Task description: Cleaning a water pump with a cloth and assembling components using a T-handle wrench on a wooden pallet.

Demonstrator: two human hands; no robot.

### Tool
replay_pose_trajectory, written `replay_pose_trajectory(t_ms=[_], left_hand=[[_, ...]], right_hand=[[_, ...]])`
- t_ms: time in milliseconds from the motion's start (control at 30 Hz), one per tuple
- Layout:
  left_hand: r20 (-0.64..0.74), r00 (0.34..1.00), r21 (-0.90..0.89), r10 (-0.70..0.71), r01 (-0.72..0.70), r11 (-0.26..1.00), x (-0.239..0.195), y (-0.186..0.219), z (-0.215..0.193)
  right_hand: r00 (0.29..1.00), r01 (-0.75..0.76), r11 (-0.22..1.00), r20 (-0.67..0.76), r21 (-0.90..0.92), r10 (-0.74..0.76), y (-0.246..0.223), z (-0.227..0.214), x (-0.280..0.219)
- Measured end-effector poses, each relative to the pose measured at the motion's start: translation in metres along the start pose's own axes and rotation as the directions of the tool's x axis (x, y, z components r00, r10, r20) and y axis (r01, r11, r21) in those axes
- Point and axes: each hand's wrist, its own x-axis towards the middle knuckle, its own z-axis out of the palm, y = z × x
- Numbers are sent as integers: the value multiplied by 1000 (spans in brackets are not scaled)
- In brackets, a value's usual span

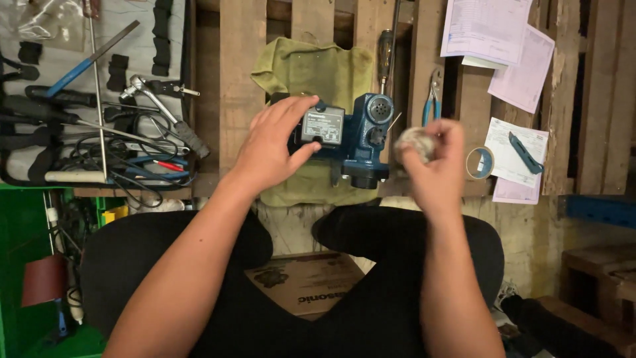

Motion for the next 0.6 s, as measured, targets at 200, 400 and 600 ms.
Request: replay_pose_trajectory(t_ms=[200,400,600], left_hand=[[34,999,-42,-23,25,999,3,8,-7],[48,998,-54,-32,35,998,1,12,-12],[46,999,-27,-20,21,999,-1,13,-10]], right_hand=[[989,-96,995,111,-18,98,7,13,3],[968,-95,965,206,-244,147,9,0,-6],[932,109,990,355,-95,-69,0,-6,-6]])
